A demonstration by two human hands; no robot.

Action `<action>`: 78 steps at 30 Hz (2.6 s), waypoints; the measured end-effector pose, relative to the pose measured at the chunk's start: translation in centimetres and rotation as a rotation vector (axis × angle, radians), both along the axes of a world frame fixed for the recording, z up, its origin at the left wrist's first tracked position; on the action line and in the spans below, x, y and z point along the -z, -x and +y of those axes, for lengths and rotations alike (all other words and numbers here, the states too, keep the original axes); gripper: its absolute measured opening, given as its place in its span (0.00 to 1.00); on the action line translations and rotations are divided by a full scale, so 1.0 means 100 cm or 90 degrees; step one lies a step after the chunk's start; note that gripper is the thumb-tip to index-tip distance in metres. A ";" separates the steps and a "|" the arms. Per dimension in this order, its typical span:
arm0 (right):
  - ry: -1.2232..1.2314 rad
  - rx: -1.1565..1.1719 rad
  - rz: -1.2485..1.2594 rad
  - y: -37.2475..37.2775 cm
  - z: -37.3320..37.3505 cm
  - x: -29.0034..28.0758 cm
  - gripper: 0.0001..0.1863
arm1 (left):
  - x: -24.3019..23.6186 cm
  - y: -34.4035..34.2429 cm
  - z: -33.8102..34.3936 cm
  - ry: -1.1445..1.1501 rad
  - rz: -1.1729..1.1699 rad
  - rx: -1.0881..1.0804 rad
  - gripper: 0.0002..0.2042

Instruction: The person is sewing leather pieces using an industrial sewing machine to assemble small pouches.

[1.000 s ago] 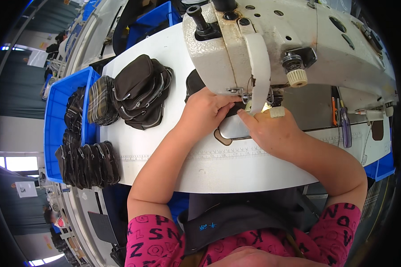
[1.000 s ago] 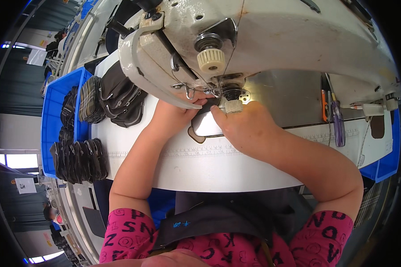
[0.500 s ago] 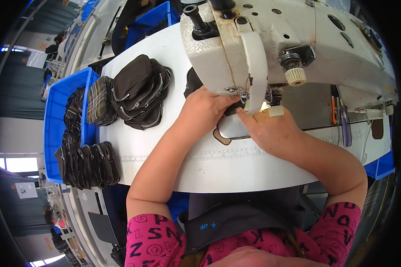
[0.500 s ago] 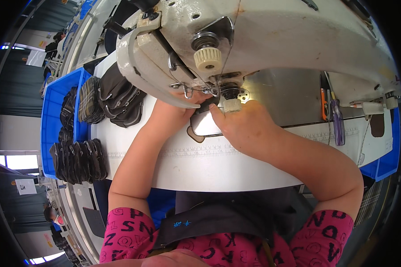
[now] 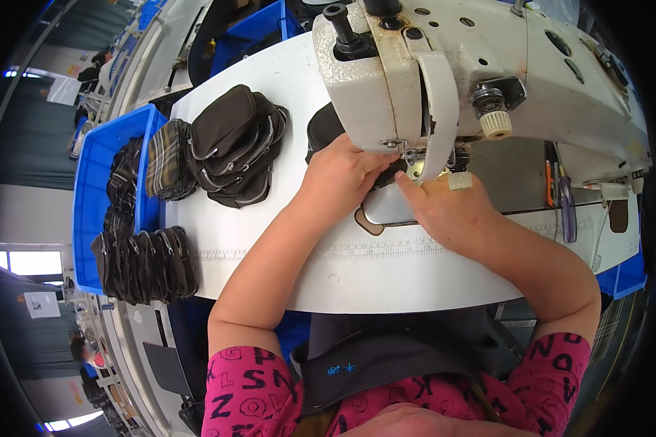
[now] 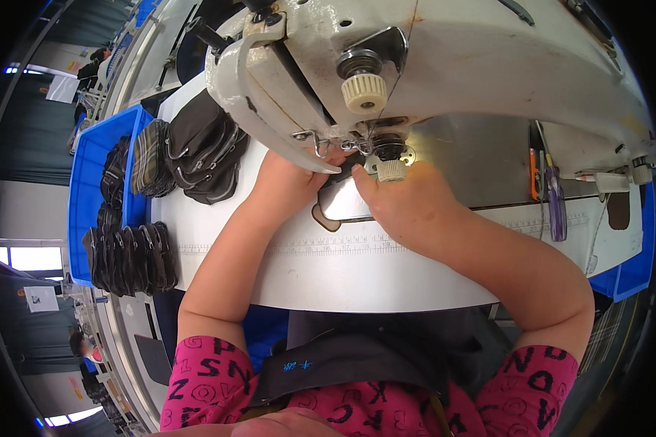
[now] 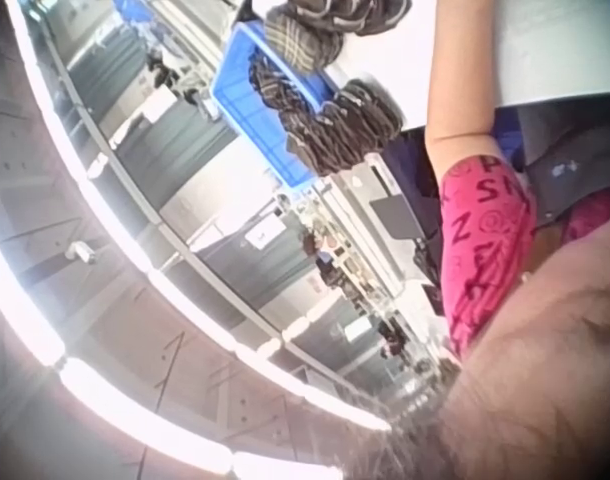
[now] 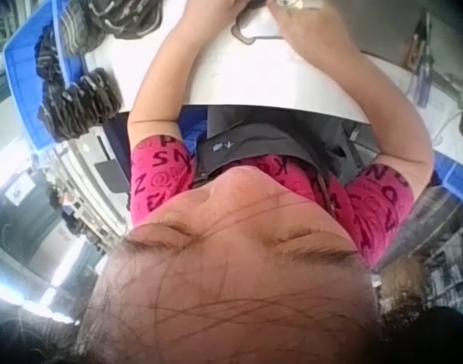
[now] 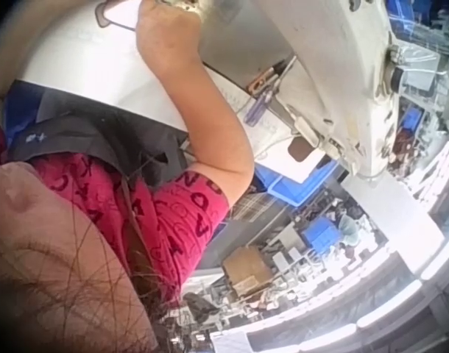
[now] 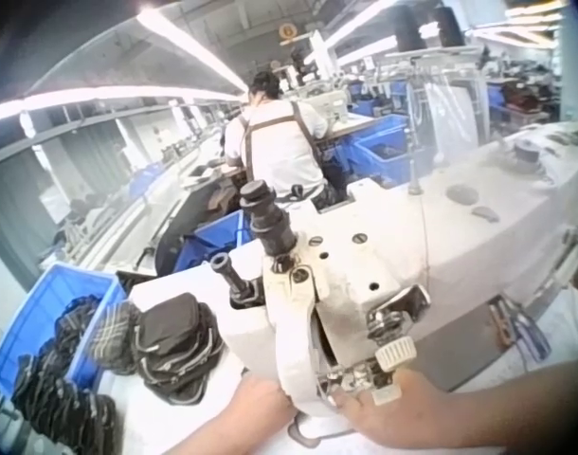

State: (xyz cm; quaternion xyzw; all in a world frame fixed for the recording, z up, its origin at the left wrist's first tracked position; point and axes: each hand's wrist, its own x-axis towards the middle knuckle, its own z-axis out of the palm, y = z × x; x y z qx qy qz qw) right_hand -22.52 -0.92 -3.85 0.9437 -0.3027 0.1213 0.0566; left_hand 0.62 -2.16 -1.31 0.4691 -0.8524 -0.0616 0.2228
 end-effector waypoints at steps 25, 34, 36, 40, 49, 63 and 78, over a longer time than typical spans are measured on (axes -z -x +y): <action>-0.026 -0.040 -0.120 0.000 0.001 -0.003 0.22 | -0.024 0.000 0.030 -0.143 0.017 -0.001 0.16; -0.022 -0.029 -0.102 -0.002 0.002 -0.001 0.20 | -0.013 0.009 0.030 -0.043 -0.035 0.013 0.17; -0.014 -0.049 -0.103 -0.001 0.001 0.001 0.20 | -0.012 0.010 0.029 -0.038 -0.027 0.019 0.17; -0.027 -0.048 -0.088 0.000 0.003 0.000 0.19 | -0.011 0.009 0.027 -0.047 0.009 0.040 0.17; 0.033 -0.042 -0.033 0.001 0.008 -0.017 0.19 | -0.012 -0.003 0.019 -0.017 0.049 0.071 0.16; 0.013 -0.053 -0.087 -0.001 0.008 -0.007 0.19 | -0.005 0.007 0.023 0.072 -0.063 0.024 0.19; 0.045 -0.019 -0.145 -0.002 0.003 -0.008 0.18 | -0.010 0.014 0.031 0.009 -0.078 -0.041 0.18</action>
